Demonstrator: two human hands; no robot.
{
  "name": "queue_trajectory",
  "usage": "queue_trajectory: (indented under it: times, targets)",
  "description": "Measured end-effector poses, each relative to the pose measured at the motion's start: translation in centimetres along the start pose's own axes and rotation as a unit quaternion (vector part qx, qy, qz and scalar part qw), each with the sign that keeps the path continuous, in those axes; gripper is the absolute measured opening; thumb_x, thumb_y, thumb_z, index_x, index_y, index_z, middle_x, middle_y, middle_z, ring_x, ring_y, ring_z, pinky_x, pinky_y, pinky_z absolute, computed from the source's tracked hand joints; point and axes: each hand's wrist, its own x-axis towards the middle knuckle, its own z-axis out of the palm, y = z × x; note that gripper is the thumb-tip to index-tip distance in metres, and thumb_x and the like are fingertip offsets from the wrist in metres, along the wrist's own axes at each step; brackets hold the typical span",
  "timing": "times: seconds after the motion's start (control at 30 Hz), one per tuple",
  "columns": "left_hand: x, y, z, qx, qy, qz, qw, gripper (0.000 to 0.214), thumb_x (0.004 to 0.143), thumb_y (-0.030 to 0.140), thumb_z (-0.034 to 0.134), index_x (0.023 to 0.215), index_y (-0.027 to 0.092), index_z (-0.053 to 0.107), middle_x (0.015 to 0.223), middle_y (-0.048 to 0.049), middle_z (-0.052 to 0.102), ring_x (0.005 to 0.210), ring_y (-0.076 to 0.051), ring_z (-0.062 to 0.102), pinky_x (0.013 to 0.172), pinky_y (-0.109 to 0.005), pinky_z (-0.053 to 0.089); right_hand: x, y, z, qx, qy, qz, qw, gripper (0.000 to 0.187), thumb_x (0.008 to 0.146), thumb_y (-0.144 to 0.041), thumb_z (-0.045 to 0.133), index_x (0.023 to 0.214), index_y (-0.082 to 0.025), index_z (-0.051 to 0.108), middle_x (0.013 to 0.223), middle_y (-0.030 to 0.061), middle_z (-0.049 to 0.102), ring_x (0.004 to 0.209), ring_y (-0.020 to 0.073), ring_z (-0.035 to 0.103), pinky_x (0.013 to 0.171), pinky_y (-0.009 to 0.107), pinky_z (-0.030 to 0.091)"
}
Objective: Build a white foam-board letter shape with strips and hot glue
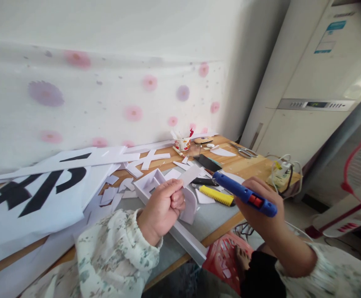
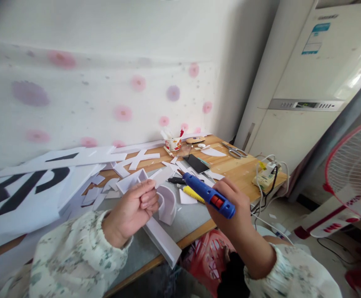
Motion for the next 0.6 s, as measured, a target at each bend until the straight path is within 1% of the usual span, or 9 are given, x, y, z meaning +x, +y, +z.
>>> queue_trajectory:
  times: [0.13,0.2,0.23,0.27,0.3,0.33,0.4,0.5,0.6]
  targets:
    - [0.1,0.4,0.0,0.065,0.008,0.039,0.997,0.037,0.065,0.028,0.080,0.062,0.017,0.045,0.043,0.0104,0.038,0.039,-0.002,0.029,0.043,-0.015,0.026,0.7,0.3,0.4,0.070,0.000,0.094,0.993,0.012,0.077,-0.027,0.067,0.068,-0.023,0.059,0.064,0.0006,0.061,0.057,0.0170,0.056,0.053,0.031,0.047]
    - [0.2,0.8,0.0,0.112,0.013,0.070,0.991,0.034,0.066,0.029,0.079,0.063,0.017,0.048,0.043,0.0095,0.040,0.040,-0.002,0.030,0.043,-0.015,0.027,0.8,0.9,0.7,0.136,-0.027,0.179,0.974,0.014,0.074,-0.033,0.070,0.069,-0.022,0.062,0.060,-0.0007,0.060,0.051,0.0154,0.053,0.047,0.029,0.044]
    - [0.2,0.9,0.0,0.134,0.017,0.085,0.987,0.032,0.066,0.029,0.078,0.063,0.016,0.049,0.044,0.0090,0.040,0.041,-0.002,0.031,0.043,-0.015,0.027,0.9,1.3,0.8,0.191,-0.041,0.235,0.952,0.015,0.071,-0.034,0.073,0.070,-0.022,0.064,0.058,-0.0013,0.059,0.049,0.0141,0.051,0.046,0.028,0.043]
    - [0.3,1.1,0.0,0.154,0.022,0.100,0.983,0.031,0.066,0.029,0.078,0.063,0.016,0.050,0.044,0.0085,0.041,0.041,-0.002,0.031,0.043,-0.015,0.027,0.9,1.7,0.9,0.251,-0.054,0.290,0.922,0.017,0.068,-0.034,0.075,0.071,-0.021,0.065,0.057,-0.0021,0.058,0.048,0.0127,0.049,0.045,0.027,0.042]
    - [0.4,1.3,-0.1,0.175,0.026,0.112,0.978,0.030,0.066,0.029,0.077,0.062,0.016,0.051,0.045,0.0080,0.042,0.042,-0.003,0.033,0.043,-0.015,0.027,0.9,1.9,0.9,0.305,-0.063,0.332,0.890,0.019,0.066,-0.034,0.077,0.072,-0.020,0.066,0.057,-0.0029,0.057,0.047,0.0112,0.047,0.045,0.026,0.041]
    - [0.4,1.4,-0.1,0.194,0.031,0.122,0.973,0.029,0.065,0.030,0.077,0.062,0.016,0.052,0.046,0.0075,0.044,0.042,-0.003,0.034,0.043,-0.015,0.028,0.9,2.1,0.9,0.343,-0.067,0.357,0.866,0.020,0.064,-0.033,0.079,0.073,-0.020,0.066,0.056,-0.0037,0.056,0.046,0.0101,0.046,0.045,0.025,0.041]
    - [0.6,1.6,-0.3,0.223,0.037,0.131,0.965,0.028,0.065,0.030,0.077,0.062,0.015,0.053,0.048,0.0065,0.046,0.044,-0.004,0.037,0.044,-0.015,0.029,1.0,2.2,0.9,0.384,-0.071,0.379,0.839,0.023,0.061,-0.031,0.079,0.075,-0.018,0.066,0.055,-0.0046,0.054,0.046,0.0088,0.045,0.046,0.024,0.040]
    - [0.8,1.7,-0.6,0.238,0.038,0.134,0.961,0.028,0.065,0.031,0.077,0.062,0.016,0.054,0.050,0.0059,0.047,0.045,-0.004,0.038,0.044,-0.015,0.029,1.3,1.9,0.7,0.406,-0.080,0.391,0.822,0.023,0.059,-0.028,0.076,0.077,-0.017,0.066,0.057,-0.0038,0.056,0.046,0.0086,0.046,0.046,0.025,0.040]
    - [1.1,1.7,-0.9,0.238,0.037,0.130,0.962,0.028,0.066,0.032,0.077,0.063,0.016,0.054,0.050,0.0062,0.046,0.046,-0.004,0.038,0.044,-0.015,0.029,1.4,1.6,0.5,0.415,-0.081,0.406,0.810,0.021,0.055,-0.023,0.069,0.074,-0.017,0.063,0.055,-0.0032,0.056,0.046,0.0100,0.047,0.047,0.027,0.042]
